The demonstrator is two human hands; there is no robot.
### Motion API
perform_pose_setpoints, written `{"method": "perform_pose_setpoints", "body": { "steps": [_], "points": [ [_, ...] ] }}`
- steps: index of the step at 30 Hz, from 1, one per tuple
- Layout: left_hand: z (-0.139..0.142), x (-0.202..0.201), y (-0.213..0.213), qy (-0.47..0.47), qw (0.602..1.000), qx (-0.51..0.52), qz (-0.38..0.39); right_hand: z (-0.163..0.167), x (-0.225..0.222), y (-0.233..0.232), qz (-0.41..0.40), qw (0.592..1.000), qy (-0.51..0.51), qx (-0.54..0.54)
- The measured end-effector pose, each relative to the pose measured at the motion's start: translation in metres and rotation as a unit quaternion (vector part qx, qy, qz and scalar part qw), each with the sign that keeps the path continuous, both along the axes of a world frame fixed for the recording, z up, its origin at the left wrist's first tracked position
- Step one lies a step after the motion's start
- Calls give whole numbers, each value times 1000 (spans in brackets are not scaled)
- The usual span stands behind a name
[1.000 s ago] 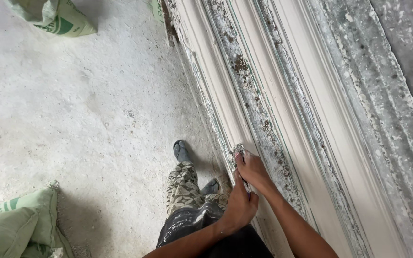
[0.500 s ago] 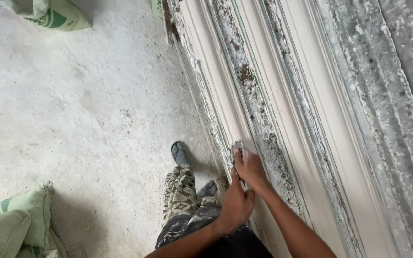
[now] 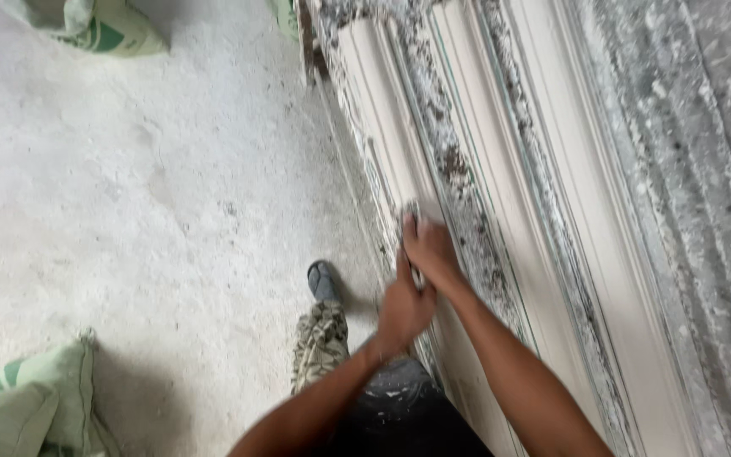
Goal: The person uses a small hand scraper to remove dried plaster residue from the grooved profiles of decorative cornice molding strips, working along each strip section by section and brushing loosened debris away with their free hand.
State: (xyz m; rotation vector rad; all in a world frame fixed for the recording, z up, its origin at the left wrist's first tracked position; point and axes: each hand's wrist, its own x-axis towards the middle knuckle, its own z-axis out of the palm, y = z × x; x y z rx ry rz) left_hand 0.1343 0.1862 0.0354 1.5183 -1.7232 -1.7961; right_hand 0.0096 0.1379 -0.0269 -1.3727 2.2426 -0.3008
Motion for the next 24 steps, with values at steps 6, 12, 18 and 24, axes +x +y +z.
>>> {"method": "perform_pose_setpoints", "body": {
  "steps": [6, 12, 18, 24],
  "points": [
    [15, 12, -18, 26, 997, 72, -30, 9, 6, -2, -56, 998, -39, -17],
    [-5, 0, -99, 41, 995, -81, 33, 7, 1, -103, -32, 997, 1, -68],
    [8, 11, -41, 59, 998, 9, -10, 16, 5, -28, -76, 996, -51, 11],
    [-6, -2, -91, 36, 997, -54, 39, 12, 0, -97, -57, 996, -46, -54]
  ]
}}
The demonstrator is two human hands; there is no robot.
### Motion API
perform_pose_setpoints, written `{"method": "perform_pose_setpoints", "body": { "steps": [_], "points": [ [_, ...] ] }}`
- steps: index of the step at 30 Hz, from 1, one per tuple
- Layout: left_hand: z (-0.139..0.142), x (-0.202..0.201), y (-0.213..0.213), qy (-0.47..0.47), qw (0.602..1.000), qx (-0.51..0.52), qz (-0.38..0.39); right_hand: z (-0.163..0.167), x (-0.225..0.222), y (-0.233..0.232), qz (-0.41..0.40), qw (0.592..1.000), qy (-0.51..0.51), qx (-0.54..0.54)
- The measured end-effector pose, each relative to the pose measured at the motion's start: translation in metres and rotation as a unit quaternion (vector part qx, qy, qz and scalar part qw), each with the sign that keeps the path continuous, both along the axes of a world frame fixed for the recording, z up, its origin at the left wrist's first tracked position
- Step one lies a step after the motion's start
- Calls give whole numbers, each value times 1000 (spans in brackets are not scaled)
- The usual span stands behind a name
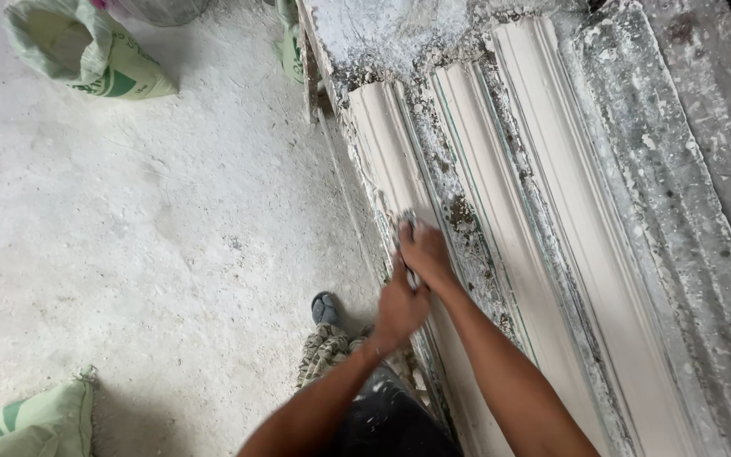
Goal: The person uses a small hand scraper to remove dried plaster residue from the grooved profiles of decorative cornice molding strips, working along each strip section by section and brushing loosened debris away with their free hand.
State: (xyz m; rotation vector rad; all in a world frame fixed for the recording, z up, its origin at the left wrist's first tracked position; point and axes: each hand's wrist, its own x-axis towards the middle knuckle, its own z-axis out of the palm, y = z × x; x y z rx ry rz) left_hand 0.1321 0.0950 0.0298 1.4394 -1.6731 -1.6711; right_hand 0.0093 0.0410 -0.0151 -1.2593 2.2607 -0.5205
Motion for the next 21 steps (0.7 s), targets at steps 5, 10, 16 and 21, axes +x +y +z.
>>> {"method": "perform_pose_setpoints", "body": {
  "steps": [5, 10, 16, 21],
  "points": [
    [1, -4, -16, 0, 999, -32, 34, 5, -2, -21, 44, 999, 25, -20],
    [18, 2, -3, 1, 991, 130, -12, 2, 1, 0, 6, 1000, 9, 21],
    [17, -6, -53, 12, 1000, 3, 29, -2, -5, -56, 31, 999, 32, -19],
    [14, -5, -58, 31, 998, 44, 8, -10, -7, -52, 25, 998, 60, -11]
  ]
}}
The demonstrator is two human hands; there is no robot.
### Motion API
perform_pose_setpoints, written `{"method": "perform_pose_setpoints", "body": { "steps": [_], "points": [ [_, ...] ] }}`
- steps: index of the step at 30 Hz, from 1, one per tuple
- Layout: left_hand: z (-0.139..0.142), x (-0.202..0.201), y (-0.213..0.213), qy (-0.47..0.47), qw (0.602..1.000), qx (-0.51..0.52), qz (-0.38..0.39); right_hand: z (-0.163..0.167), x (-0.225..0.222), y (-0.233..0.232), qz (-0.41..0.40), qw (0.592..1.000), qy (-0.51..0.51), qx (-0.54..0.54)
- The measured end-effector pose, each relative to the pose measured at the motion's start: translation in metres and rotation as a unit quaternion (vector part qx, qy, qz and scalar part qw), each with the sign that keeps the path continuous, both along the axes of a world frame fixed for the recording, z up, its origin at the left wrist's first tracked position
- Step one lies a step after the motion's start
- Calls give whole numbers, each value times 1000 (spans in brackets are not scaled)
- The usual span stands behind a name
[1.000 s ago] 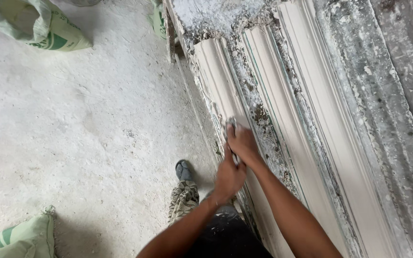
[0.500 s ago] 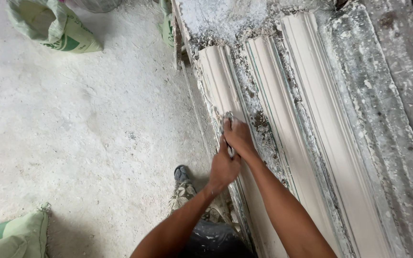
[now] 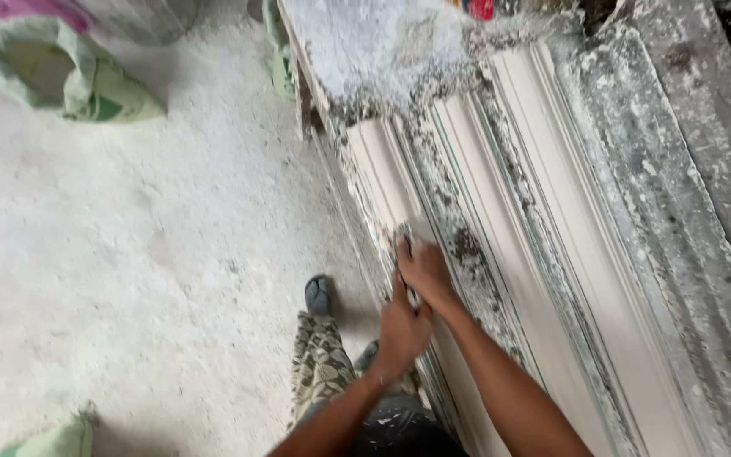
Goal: The person uses a small hand scraper to remove dried plaster residue from the grooved profiles of decorative cornice molding strips, working along each strip section by section and brushing loosened debris away with their free hand.
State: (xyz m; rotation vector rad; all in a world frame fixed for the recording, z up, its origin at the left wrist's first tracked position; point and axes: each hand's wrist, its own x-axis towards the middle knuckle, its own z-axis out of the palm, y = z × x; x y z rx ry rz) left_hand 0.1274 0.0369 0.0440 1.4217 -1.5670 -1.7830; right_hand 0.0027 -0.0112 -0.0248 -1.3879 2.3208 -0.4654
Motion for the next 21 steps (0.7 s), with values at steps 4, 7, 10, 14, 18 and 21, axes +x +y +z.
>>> {"method": "perform_pose_setpoints", "body": {
  "steps": [4, 7, 10, 14, 18, 21],
  "points": [
    [-4, 2, -12, 23, 999, -28, 4, -7, -1, -14, -45, 994, -59, 74],
    [-7, 4, -27, 13, 999, 34, 4, -12, -1, -27, -11, 1000, -21, 1],
    [-6, 6, -32, 26, 998, -52, 4, -13, 1, -22, -38, 998, -45, 18],
    [1, 10, -34, -8, 999, 30, -30, -13, 3, -15, -35, 999, -35, -13],
    [10, 10, -48, -20, 996, 79, -34, -3, 7, -29, -49, 998, -40, -1],
    [14, 10, -59, -33, 992, 97, -69, 7, 10, -36, -107, 985, -91, 95]
  ]
}}
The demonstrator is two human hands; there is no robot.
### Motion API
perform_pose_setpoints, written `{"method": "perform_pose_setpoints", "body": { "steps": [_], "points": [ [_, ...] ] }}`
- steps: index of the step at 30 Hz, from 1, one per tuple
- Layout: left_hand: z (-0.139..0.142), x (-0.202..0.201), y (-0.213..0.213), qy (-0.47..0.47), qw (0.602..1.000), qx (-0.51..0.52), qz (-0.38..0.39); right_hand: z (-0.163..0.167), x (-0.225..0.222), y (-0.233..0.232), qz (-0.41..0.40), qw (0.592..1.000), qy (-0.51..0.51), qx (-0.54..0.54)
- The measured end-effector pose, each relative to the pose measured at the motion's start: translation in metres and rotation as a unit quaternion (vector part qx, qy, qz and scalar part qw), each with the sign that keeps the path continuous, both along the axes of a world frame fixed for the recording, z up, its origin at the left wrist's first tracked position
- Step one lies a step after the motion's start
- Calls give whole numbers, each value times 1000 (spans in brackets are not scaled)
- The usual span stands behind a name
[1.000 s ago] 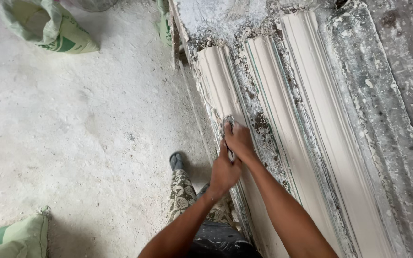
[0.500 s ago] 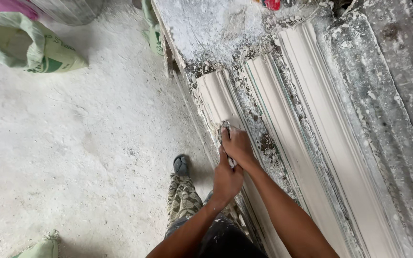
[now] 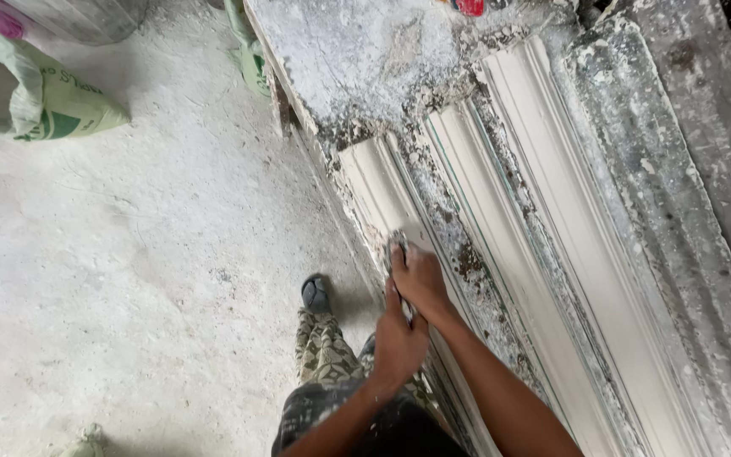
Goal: The person uses a small hand scraper to remove dried plaster residue from the grooved profiles of decorative cornice molding strips, working along each strip section by section and brushing loosened debris away with their free hand.
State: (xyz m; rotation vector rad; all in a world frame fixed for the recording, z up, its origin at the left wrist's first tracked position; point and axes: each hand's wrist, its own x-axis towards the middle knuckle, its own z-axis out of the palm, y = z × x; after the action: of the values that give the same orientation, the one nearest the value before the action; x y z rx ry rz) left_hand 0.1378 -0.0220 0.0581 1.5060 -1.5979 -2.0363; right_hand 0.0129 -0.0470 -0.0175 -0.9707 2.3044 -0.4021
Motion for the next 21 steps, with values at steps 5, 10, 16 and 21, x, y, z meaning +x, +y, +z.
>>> {"method": "perform_pose_setpoints", "body": {
  "steps": [5, 10, 16, 21],
  "points": [
    [-9, 2, -13, 2, 1000, 8, -2, -8, 1, -18, 42, 996, 22, -74],
    [-20, 0, -20, 8, 997, -75, 25, -22, -1, -25, 65, 990, 52, -114],
    [-28, -3, -47, 57, 986, -129, 92, -27, -2, -62, 53, 992, 54, -97],
    [-25, 1, -58, 38, 995, -73, 54, -28, -1, -66, 50, 985, 89, -139]
  ]
}}
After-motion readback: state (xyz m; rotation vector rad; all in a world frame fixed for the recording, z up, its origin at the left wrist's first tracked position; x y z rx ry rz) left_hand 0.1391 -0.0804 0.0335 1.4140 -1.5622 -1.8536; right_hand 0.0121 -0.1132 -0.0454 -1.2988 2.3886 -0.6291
